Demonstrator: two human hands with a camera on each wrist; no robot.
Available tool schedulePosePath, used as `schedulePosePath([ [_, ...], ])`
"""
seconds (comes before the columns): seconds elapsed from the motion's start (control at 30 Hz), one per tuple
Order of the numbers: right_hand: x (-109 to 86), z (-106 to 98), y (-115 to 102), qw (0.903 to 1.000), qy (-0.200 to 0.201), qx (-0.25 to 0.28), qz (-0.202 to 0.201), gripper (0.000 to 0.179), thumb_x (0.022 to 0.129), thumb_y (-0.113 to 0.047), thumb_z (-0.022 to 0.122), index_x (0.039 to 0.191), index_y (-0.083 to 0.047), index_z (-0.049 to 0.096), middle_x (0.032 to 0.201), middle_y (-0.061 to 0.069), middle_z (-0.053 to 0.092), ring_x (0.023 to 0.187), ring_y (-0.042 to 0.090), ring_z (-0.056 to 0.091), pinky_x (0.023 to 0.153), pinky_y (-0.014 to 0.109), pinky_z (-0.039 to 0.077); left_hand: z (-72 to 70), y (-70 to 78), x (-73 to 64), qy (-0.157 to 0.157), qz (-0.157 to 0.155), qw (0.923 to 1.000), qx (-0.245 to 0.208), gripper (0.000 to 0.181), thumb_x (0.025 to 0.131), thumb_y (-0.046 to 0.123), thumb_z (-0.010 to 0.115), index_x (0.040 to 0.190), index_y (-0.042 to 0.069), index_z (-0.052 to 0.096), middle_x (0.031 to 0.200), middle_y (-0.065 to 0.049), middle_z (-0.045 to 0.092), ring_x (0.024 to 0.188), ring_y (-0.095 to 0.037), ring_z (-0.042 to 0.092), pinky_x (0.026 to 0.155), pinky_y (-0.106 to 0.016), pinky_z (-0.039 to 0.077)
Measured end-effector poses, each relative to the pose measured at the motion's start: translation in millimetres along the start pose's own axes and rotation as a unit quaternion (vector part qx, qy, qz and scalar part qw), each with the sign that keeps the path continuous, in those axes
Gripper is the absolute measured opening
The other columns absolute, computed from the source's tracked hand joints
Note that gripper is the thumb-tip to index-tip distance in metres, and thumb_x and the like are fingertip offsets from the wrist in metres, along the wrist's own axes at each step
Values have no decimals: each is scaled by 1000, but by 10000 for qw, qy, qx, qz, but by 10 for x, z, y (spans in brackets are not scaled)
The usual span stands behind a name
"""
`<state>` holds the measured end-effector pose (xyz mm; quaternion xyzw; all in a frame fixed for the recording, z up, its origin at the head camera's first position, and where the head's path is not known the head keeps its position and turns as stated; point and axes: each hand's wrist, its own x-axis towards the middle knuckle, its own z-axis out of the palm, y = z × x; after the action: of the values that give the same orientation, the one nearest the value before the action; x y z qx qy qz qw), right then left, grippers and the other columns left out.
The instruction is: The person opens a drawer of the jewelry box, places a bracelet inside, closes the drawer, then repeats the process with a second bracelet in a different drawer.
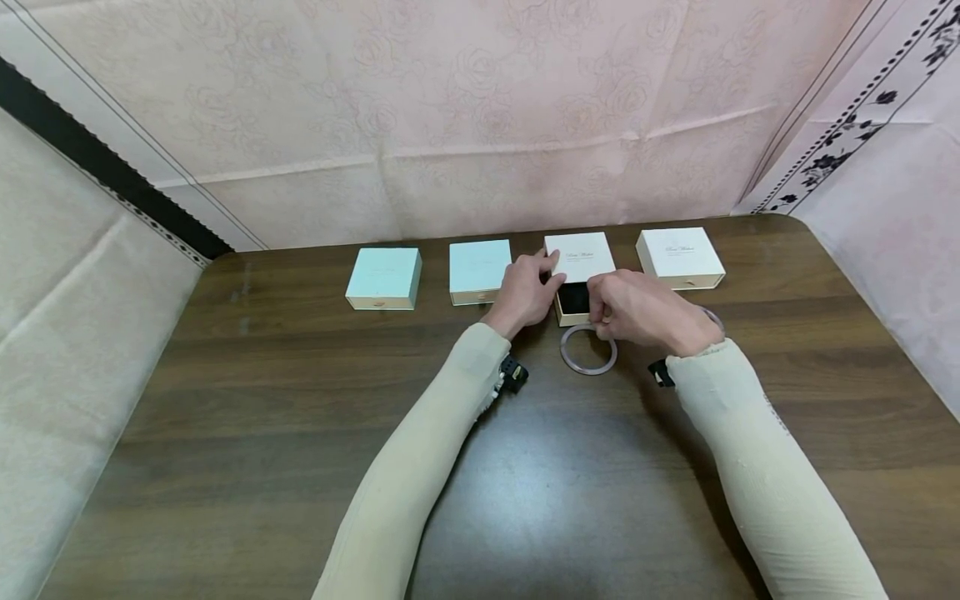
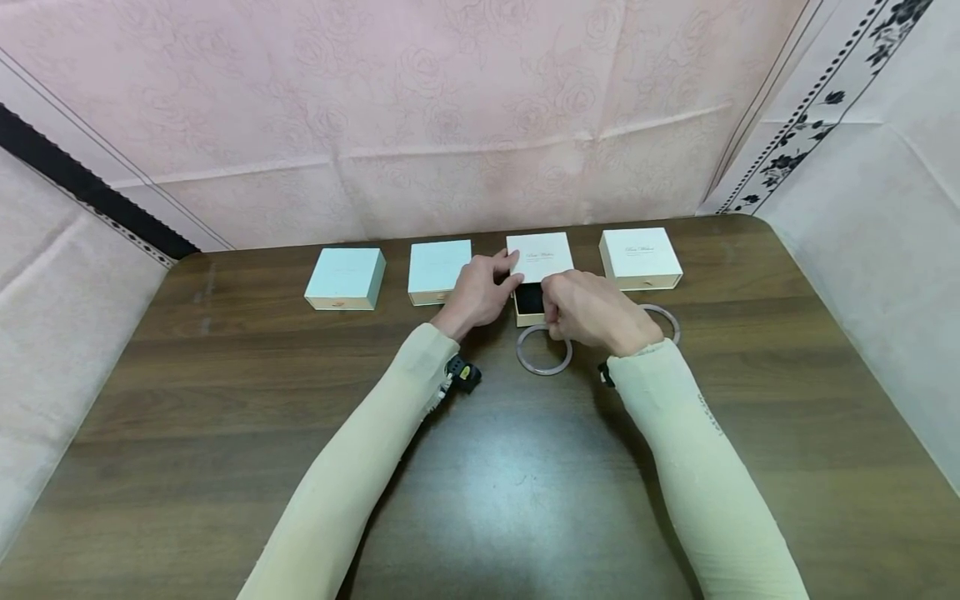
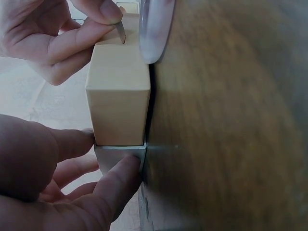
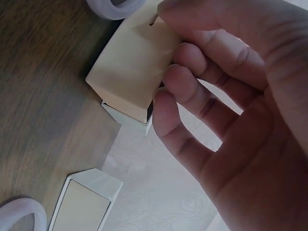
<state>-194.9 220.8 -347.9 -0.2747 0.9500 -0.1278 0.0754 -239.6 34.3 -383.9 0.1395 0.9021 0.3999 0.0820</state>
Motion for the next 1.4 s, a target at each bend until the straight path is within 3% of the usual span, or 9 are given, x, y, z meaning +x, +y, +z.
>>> schedulePosePath([
  [1.4, -28, -32, -47, 9996, -242, 59, 137, 15, 79, -2, 75, 79, -17, 74, 84, -6, 68, 75, 12, 61, 70, 33, 51, 11, -3, -8, 52, 22, 10000, 54, 48, 107, 25, 54, 154, 17, 45, 164, -12, 37, 152, -27, 35, 121, -39, 36],
])
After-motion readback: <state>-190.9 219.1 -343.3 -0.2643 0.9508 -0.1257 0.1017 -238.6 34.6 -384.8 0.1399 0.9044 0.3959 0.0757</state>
